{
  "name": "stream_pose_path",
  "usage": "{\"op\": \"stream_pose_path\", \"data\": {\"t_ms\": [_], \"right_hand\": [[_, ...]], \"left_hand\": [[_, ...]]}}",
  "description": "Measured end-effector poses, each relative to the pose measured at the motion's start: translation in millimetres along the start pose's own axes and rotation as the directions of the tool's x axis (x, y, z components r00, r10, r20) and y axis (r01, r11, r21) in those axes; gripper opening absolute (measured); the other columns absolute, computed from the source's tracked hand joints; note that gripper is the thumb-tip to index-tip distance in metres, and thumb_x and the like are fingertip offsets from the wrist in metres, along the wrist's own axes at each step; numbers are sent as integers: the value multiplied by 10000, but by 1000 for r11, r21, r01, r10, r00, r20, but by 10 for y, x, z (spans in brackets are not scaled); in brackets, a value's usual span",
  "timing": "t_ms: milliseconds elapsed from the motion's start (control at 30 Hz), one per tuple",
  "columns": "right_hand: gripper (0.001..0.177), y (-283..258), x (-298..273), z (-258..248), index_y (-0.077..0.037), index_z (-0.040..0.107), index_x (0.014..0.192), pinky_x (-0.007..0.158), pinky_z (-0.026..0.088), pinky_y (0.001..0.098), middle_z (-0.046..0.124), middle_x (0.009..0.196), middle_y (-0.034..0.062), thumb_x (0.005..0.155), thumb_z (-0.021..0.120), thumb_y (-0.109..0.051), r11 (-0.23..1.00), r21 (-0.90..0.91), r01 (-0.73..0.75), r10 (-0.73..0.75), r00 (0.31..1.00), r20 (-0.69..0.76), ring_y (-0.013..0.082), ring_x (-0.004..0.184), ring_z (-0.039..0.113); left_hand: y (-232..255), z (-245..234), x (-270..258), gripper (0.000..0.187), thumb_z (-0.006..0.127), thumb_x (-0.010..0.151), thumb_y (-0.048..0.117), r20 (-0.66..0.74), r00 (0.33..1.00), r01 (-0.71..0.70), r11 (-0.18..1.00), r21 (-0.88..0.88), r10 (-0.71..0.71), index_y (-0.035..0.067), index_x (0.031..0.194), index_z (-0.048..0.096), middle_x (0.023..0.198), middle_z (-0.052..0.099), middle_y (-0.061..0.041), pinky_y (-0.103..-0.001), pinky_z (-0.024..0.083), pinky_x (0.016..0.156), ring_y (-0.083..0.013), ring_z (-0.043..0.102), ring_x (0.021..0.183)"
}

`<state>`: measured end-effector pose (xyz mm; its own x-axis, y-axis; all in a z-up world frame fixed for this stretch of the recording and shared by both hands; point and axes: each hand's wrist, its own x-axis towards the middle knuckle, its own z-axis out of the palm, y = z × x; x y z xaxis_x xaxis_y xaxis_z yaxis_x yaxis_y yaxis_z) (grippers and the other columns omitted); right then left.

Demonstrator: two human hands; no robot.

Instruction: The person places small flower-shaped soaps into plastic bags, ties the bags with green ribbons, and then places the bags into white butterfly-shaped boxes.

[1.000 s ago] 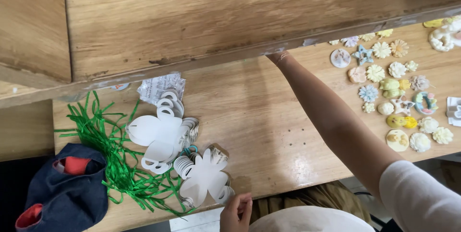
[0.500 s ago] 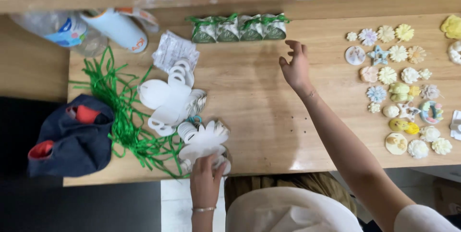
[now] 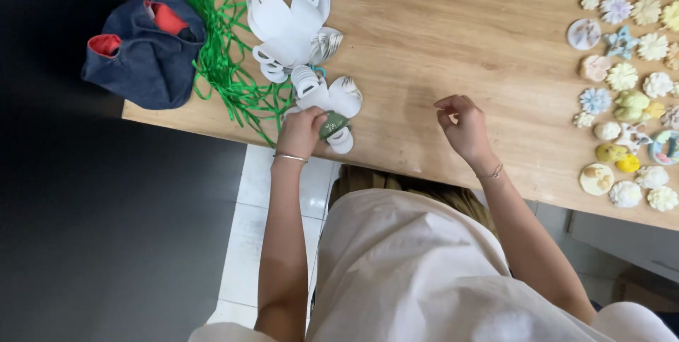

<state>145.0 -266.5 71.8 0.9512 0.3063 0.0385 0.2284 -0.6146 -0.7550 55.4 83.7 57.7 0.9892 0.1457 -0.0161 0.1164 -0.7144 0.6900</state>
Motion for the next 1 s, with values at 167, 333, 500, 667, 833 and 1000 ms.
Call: {"op": "stream_pose_path", "data": {"t_ms": [167,333,500,667,833,1000], "right_hand": [[142,23,-361,-83,-38,723,1077,783,585,342,734,999,117,944,677,-16,999,42,-33,32,999,26,214,861,725],[159,-18,-723,-198,-37,717,1085,749,591,333,756,949,115,940,654,-32,977,74,-201,198,979,43,215,803,725],[160,240,-1037,-298,-17,715,1061,716,576,356,740,936,149,912,670,-49,973,0,-233,233,972,27,234,751,704],[161,358,-1254,-563,-9,698,1077,723,570,368,739,916,154,933,679,-76,940,31,-341,342,937,-77,242,752,697],[234,476,-1438,-691,-42,691,1151,709,578,353,751,910,127,922,659,-78,910,83,-407,415,897,-149,220,747,705],[216,514,-1531,-564,-55,701,1142,710,579,352,752,902,123,932,668,-91,897,57,-438,442,894,-79,214,746,699]], "left_hand": [[581,-389,-54,136,756,915,151,-63,998,-20,995,-98,14,44,986,715,863,734,-186,-430,545,668,-338,723,783],[1346,-626,-162,245,815,859,66,-53,995,-102,901,-422,88,24,1066,690,928,774,-92,-306,590,700,-181,753,811],[2266,-664,-337,298,775,881,-21,110,909,-269,768,-581,402,53,1158,692,1057,767,-65,-299,637,828,-157,775,948],[2455,111,-158,283,706,803,-49,293,744,-530,797,-290,601,94,1045,674,1026,679,-70,-390,572,756,-267,713,935],[2039,1139,9,236,680,773,-20,329,683,-646,750,-145,652,105,970,639,972,604,-74,-451,553,731,-300,664,987],[1397,1939,86,222,693,881,19,372,684,-685,728,33,627,135,1062,636,1031,606,-69,-437,575,794,-277,668,1019]]}}
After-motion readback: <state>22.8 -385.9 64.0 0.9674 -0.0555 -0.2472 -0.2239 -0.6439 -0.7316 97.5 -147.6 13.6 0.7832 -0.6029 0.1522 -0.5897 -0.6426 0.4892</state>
